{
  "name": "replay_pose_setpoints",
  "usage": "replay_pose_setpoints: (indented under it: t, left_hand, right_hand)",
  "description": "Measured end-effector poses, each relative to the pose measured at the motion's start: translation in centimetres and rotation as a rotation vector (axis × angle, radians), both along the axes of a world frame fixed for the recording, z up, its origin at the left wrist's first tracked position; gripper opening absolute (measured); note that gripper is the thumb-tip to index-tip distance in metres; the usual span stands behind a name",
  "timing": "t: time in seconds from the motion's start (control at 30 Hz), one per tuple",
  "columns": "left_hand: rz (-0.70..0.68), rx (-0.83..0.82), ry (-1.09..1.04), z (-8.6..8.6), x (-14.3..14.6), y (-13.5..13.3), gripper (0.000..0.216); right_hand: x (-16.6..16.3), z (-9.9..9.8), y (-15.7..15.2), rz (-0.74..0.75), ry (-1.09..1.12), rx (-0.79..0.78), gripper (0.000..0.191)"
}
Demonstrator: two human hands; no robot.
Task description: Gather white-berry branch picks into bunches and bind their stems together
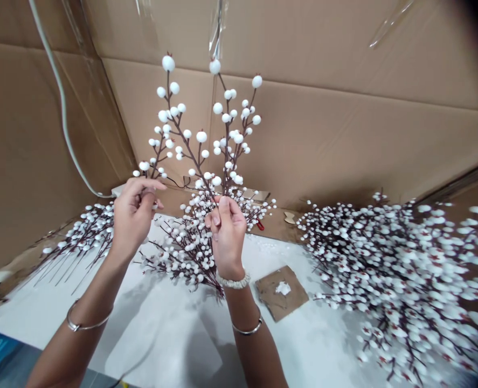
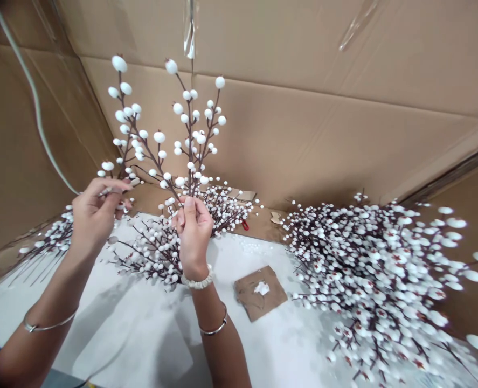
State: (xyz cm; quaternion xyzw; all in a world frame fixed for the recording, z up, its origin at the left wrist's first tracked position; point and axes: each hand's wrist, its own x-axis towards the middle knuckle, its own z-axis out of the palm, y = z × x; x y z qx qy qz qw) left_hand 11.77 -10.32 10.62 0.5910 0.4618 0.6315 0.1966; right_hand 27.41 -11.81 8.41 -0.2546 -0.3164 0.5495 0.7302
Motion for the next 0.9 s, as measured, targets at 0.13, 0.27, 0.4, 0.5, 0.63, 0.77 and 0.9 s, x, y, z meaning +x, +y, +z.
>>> replay_pose_setpoints:
  t: [0.13, 0.27, 0.4, 0.5, 0.63, 0.77, 0.9]
  left_hand:
    - [-0.021, -0.112, 0.005, 0.3, 1.4, -1.7, 0.017]
    - [0.006, -0.113, 0.076, 0.5, 3.3, -2.2, 0.02]
    - [-0.023, -0.101, 0.045, 0.5, 3.8, -1.8, 0.011]
    - [-0.03, -0.092, 0.03, 0.5, 3.5, -1.6, 0.008]
    - [-0.052, -0.099, 0.038, 0.6, 3.1, -1.4, 0.013]
    - [-0.111, -0.113, 0.048, 0.6, 2.9, -1.1, 0.014]
    - [-0.204, -0.17, 0.014, 0.2, 2.5, -0.6, 0.016]
  right_hand:
    - [-0.6, -0.1, -0.2, -0.005, -0.044, -0.012, 0.028]
    - [-1.6, -0.6, -0.4, 0.024, -0.057, 0.009, 0.029]
    - [-1.9, -0.8, -0.6, 0.07, -0.143, 0.026, 0.029]
    - [-1.4, -0.6, -0.7, 0.113, -0.251, 0.041, 0.03]
    - [-0.6, -0.3, -0.5, 0.186, -0.34, 0.082, 0.032]
    - [-0.1, -0.4, 0.0, 0.305, -0.365, 0.132, 0.031]
    - [0.3, -0.5, 0.4, 0.291, -0.282, 0.12, 0.03]
